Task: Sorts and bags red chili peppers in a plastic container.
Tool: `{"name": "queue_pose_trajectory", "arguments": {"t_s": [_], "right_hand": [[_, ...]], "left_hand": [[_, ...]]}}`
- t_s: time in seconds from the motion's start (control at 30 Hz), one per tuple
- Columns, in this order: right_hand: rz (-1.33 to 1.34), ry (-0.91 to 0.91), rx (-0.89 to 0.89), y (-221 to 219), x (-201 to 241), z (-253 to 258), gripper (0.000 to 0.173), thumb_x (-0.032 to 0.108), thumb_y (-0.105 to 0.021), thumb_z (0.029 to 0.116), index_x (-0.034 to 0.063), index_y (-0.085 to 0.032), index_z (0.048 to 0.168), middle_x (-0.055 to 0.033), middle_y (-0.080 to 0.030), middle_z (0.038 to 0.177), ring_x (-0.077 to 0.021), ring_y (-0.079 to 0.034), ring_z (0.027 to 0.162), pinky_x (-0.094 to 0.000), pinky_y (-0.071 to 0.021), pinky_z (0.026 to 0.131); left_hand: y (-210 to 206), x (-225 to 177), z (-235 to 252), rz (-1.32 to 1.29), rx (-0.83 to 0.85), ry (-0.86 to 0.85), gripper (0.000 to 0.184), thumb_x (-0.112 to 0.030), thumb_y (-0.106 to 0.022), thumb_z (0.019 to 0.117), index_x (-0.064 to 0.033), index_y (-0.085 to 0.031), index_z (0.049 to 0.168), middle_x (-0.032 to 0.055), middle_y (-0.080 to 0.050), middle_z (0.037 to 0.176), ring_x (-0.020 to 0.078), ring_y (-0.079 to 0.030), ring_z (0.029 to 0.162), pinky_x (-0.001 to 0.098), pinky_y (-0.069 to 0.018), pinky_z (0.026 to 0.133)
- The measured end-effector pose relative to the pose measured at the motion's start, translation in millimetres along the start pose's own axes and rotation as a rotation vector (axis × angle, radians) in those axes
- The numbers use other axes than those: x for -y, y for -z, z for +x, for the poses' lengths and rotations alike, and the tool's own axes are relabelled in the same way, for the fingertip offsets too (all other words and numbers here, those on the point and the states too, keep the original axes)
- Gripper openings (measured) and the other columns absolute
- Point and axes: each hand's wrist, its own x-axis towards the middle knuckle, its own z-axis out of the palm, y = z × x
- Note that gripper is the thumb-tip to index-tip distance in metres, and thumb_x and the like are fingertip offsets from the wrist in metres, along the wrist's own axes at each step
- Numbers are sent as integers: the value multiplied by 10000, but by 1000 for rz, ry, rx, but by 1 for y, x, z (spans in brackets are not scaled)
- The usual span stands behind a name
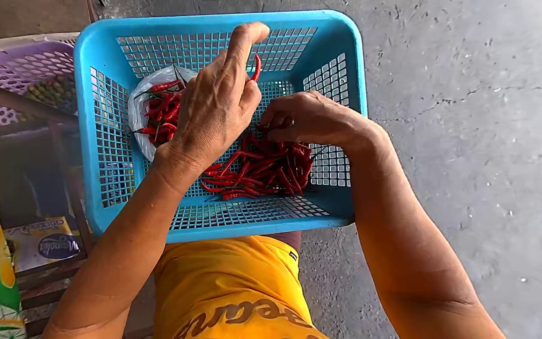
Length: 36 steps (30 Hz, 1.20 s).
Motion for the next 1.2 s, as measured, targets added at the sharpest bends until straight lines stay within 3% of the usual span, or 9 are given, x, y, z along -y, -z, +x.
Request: {"name": "queue_pose_trajectory", "arguments": {"t_s": [0.1,0.17,0.27,0.37,0.47,0.57,0.73,0.87,1.2], "right_hand": [[192,75,-129,3,-4,-2,186,115,-688,948,61,-690,1126,-60,-726,924,-128,-695,758,-328,-583,669],[304,81,-232,5,-10,-1,197,150,-654,966,70,-677,1145,-24,-723,906,-78,-672,702,-260,-558,596],[378,74,-349,6,-11,-1,199,183,-614,1013,59,-667,1160,-9,-726,873,-66,-667,640,-233,-547,532],[400,139,-412,7,-12,1,199,228,-581,1043,66,-671,1114,30,-691,762,-37,-615,560,-200,-509,489],[460,214,-378,10,-9,-1,220,234,-529,1068,83,-685,1105,74,-650,756,-5,-575,568,-165,-479,492],[522,231,-266,12,-5,-3,270,218,-472,1084,90,-687,1184,61,-658,833,-19,-602,622,-167,-509,518],[646,279,-221,11,-4,-3,246,172,-535,1044,66,-628,1246,27,-700,865,-46,-628,634,-179,-522,520],[691,272,-255,15,-6,-5,345,111,-544,977,63,-585,1317,-20,-736,1043,-94,-700,759,-219,-571,562],[636,310,-288,11,-6,-4,269,49,-672,940,32,-647,1208,-22,-749,977,-87,-708,735,-225,-594,593]], "left_hand": [[-3,1,1,-105,-6,-17,477,-92,-479,1041,-116,-482,1517,68,-619,937,97,-492,579,255,-430,545],[-4,3,-1,-153,5,-14,390,-92,-457,1050,-134,-610,1407,66,-640,953,81,-545,631,231,-467,585],[-6,3,-3,-131,46,10,325,-101,-447,1059,-111,-736,1206,58,-640,915,92,-586,714,237,-486,676],[-13,2,-2,-29,85,22,313,-139,-455,1052,-83,-721,1206,99,-642,953,179,-619,780,327,-508,709],[-20,1,-3,60,104,32,300,-256,-533,1054,-90,-696,1243,139,-618,1022,257,-639,811,404,-520,687],[-22,1,-3,152,106,27,343,-325,-594,1032,-96,-683,1271,155,-628,1093,291,-672,833,435,-533,653],[-18,6,-4,193,86,-22,284,-316,-557,1047,-94,-732,1071,120,-643,920,285,-665,775,433,-490,613],[-12,5,-3,206,109,14,309,-324,-515,1061,-102,-728,1039,109,-643,887,287,-661,773,442,-469,612],[-12,4,-5,231,146,30,317,-329,-516,1052,-96,-729,1029,108,-640,877,284,-659,769,447,-465,615]]}}
